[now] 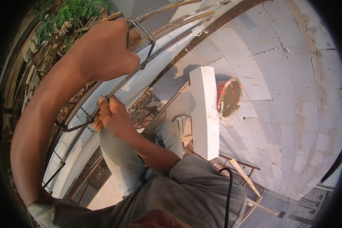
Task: The person assembles a rebar cage by hand-tying intersecting steel bars with wire ties. They use a hammer to bend and secure the wire, working along the length of the cage on a tiled rooftop.
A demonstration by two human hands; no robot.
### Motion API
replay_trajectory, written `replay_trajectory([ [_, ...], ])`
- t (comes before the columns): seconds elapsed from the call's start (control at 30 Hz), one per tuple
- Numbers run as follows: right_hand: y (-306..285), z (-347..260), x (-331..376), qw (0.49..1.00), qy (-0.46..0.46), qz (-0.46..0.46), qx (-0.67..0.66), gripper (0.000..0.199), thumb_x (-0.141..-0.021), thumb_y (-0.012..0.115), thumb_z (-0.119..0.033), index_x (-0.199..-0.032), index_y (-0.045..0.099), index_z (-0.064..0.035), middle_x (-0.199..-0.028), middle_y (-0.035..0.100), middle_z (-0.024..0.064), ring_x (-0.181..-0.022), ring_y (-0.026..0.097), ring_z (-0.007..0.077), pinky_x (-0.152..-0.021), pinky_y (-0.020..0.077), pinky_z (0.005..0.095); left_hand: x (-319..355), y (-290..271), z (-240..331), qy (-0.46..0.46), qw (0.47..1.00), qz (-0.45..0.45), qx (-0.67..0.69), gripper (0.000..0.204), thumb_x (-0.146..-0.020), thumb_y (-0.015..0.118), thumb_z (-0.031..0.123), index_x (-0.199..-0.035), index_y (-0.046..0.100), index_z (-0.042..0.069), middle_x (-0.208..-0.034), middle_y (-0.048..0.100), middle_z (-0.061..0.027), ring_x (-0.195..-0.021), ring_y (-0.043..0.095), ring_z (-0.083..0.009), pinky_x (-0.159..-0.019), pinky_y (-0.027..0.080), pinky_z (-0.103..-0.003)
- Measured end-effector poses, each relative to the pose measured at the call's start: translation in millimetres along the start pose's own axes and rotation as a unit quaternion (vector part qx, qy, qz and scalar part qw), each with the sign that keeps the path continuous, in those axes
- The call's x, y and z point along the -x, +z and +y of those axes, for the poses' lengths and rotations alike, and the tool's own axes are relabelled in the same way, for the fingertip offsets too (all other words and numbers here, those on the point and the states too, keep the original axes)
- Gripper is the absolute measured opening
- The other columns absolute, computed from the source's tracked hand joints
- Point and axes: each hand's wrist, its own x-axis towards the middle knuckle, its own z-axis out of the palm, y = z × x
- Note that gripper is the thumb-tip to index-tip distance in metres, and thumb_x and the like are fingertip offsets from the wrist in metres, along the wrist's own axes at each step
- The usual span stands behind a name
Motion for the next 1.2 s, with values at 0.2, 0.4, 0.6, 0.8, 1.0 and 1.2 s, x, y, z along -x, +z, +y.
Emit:
replay_trajectory([
  [0.2,0,8,-2,1.0,-0.021,0.007,-0.022,0.039,-0.102,0.045,-0.033,-0.088,0.045,0.0037,-0.06,0.054,0.0113,-0.048,0.061,0.0181,-0.045,0.0495,0.028,1,4,-8,-0.003,0.999,-0.002,0.036,0.031,-0.061,0.057,0.012,-0.075,0.06,-0.015,-0.071,0.06,-0.0336,-0.071,0.064,-0.0455,-0.071,0.052,-0.046],
  [0.4,0,11,-3,0.999,-0.04,-0.007,-0.022,0.037,-0.102,0.045,-0.03,-0.086,0.044,0.0037,-0.058,0.054,0.0106,-0.047,0.06,0.0174,-0.045,0.0491,0.0284,-1,0,-6,-0.026,0.999,-0.035,0.014,0.032,-0.062,0.058,0.016,-0.07,0.058,-0.014,-0.064,0.058,-0.0305,-0.063,0.061,-0.0437,-0.068,0.052,-0.045],
  [0.6,-5,0,1,0.997,-0.03,-0.031,0.07,0.036,-0.103,0.041,-0.028,-0.091,0.045,0.0048,-0.066,0.06,0.0152,-0.051,0.063,0.019,-0.048,0.053,0.03,1,-8,11,-0.028,0.999,-0.014,-0.023,0.05,-0.066,0.064,0.023,-0.096,0.059,-0.016,-0.084,0.064,-0.0331,-0.081,0.066,-0.0434,-0.078,0.052,-0.042],
  [0.8,-8,-13,8,0.993,-0.081,-0.057,0.071,0.04,-0.103,0.041,-0.029,-0.084,0.045,0.006,-0.059,0.06,0.0181,-0.054,0.067,0.0228,-0.048,0.0523,0.0319,0,-18,18,-0.032,0.999,-0.021,-0.022,0.055,-0.064,0.074,0.03,-0.095,0.057,-0.013,-0.084,0.065,-0.0267,-0.082,0.065,-0.0325,-0.076,0.05,-0.04],
  [1.0,-13,-5,-2,0.983,-0.132,-0.087,0.091,0.053,-0.103,0.039,-0.025,-0.058,0.048,0.0012,-0.055,0.062,0.0128,-0.053,0.068,0.0243,-0.052,0.0534,0.0357,-4,-12,12,-0.068,0.997,-0.024,0.0,0.039,-0.066,0.073,0.024,-0.087,0.056,-0.005,-0.073,0.06,-0.0105,-0.067,0.055,-0.0207,-0.064,0.046,-0.034],
  [1.2,-18,-7,1,0.984,-0.124,-0.092,0.088,0.051,-0.1,0.042,-0.027,-0.061,0.053,0.0038,-0.055,0.063,0.0147,-0.053,0.067,0.0244,-0.056,0.0532,0.0373,-5,-8,19,-0.081,0.995,-0.013,-0.055,0.032,-0.068,0.07,0.018,-0.088,0.059,-0.005,-0.074,0.061,-0.0093,-0.066,0.053,-0.0168,-0.065,0.045,-0.033],
])
